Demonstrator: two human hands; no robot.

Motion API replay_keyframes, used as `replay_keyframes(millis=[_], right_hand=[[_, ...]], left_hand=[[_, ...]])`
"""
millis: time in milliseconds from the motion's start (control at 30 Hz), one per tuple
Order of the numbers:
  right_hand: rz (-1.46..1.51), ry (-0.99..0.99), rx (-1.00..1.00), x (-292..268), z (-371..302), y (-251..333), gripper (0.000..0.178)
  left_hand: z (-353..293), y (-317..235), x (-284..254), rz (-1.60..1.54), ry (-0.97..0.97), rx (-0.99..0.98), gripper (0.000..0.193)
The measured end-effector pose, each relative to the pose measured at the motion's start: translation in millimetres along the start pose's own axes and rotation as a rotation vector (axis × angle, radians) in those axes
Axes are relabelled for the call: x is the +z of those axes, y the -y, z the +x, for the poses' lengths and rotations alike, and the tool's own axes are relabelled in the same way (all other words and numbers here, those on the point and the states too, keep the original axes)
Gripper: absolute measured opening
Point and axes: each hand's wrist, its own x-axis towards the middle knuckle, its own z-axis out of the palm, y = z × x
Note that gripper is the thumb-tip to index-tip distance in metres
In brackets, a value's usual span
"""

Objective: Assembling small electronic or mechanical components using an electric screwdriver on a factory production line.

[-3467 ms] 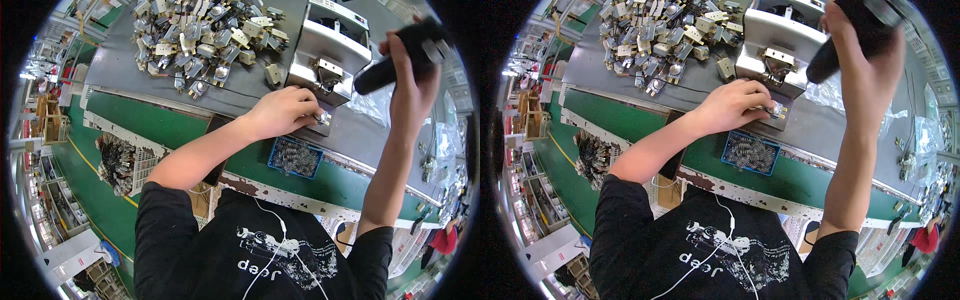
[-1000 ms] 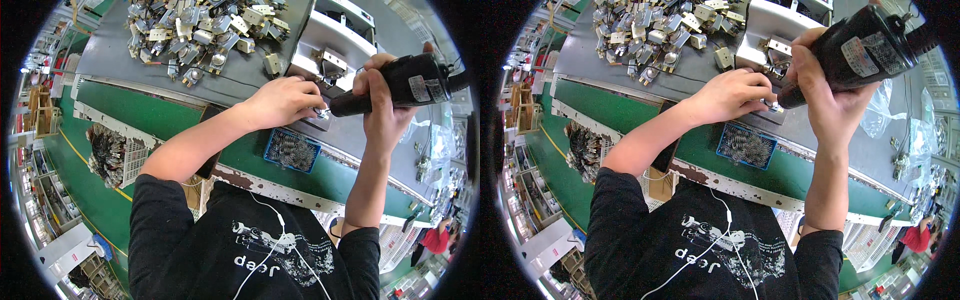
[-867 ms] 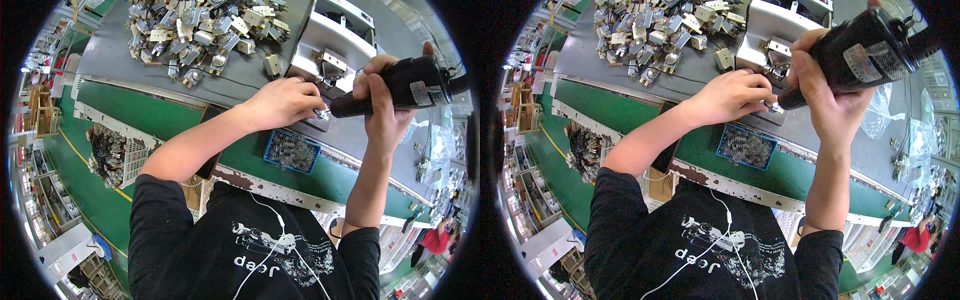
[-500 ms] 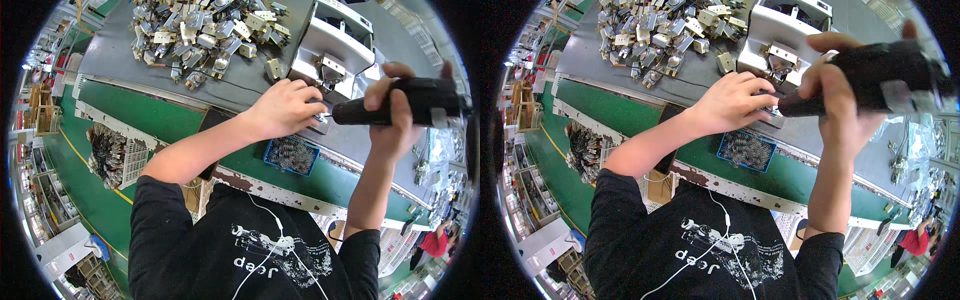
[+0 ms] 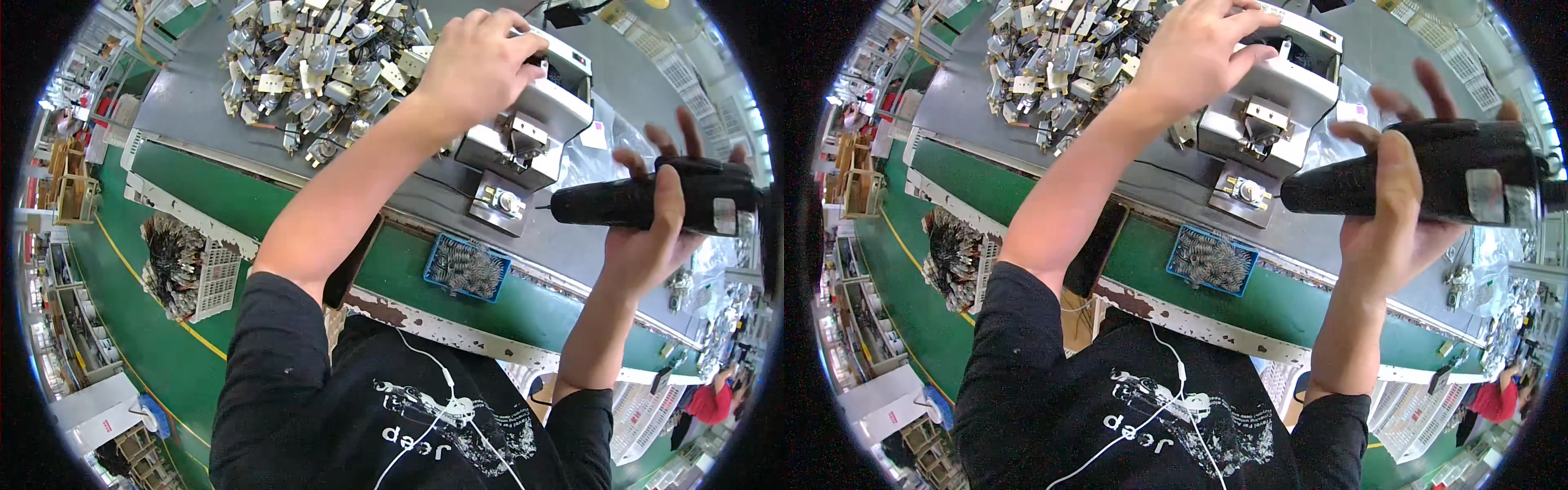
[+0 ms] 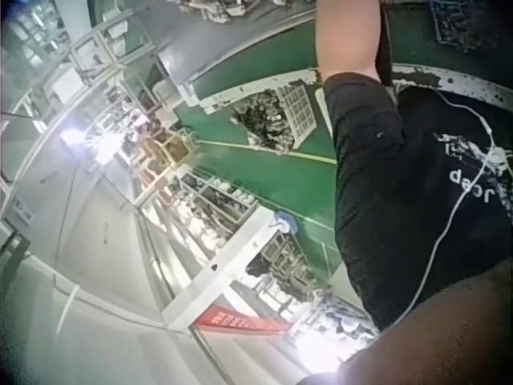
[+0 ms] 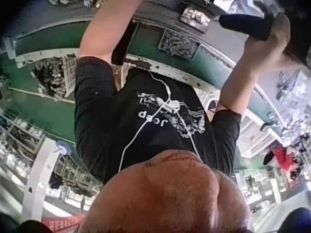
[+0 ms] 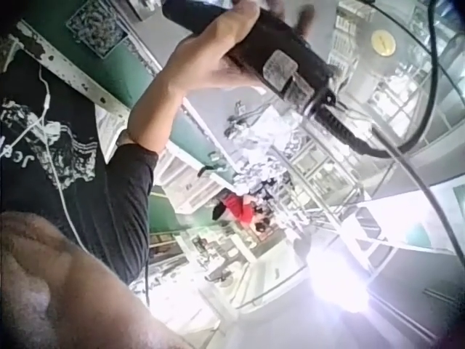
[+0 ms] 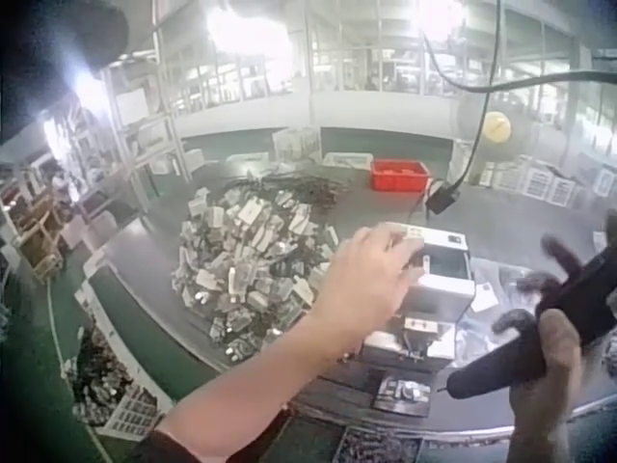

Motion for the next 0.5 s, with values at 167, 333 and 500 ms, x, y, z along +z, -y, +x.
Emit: replay_keyframes(millis=[167, 333, 500], right_hand=[[0.083, 0.207, 0.083, -17.7, 3.2, 3.7, 0.059], [0.032, 0.114, 0.149, 29.7, -13.8, -19.1, 0.066], [0.062, 0.07, 0.219, 34.0, -18.0, -30.9, 0.086]], left_hand=[[-56.2, -37.1, -34.8, -0.375, 0.67, 0.006, 0.015], [-102.6, -35.8, -32.8, -0.424, 0.802, -0.039, 0.027], [-108.3, -33.7, -28.8, -0.453, 0.834, -0.121, 0.028]])
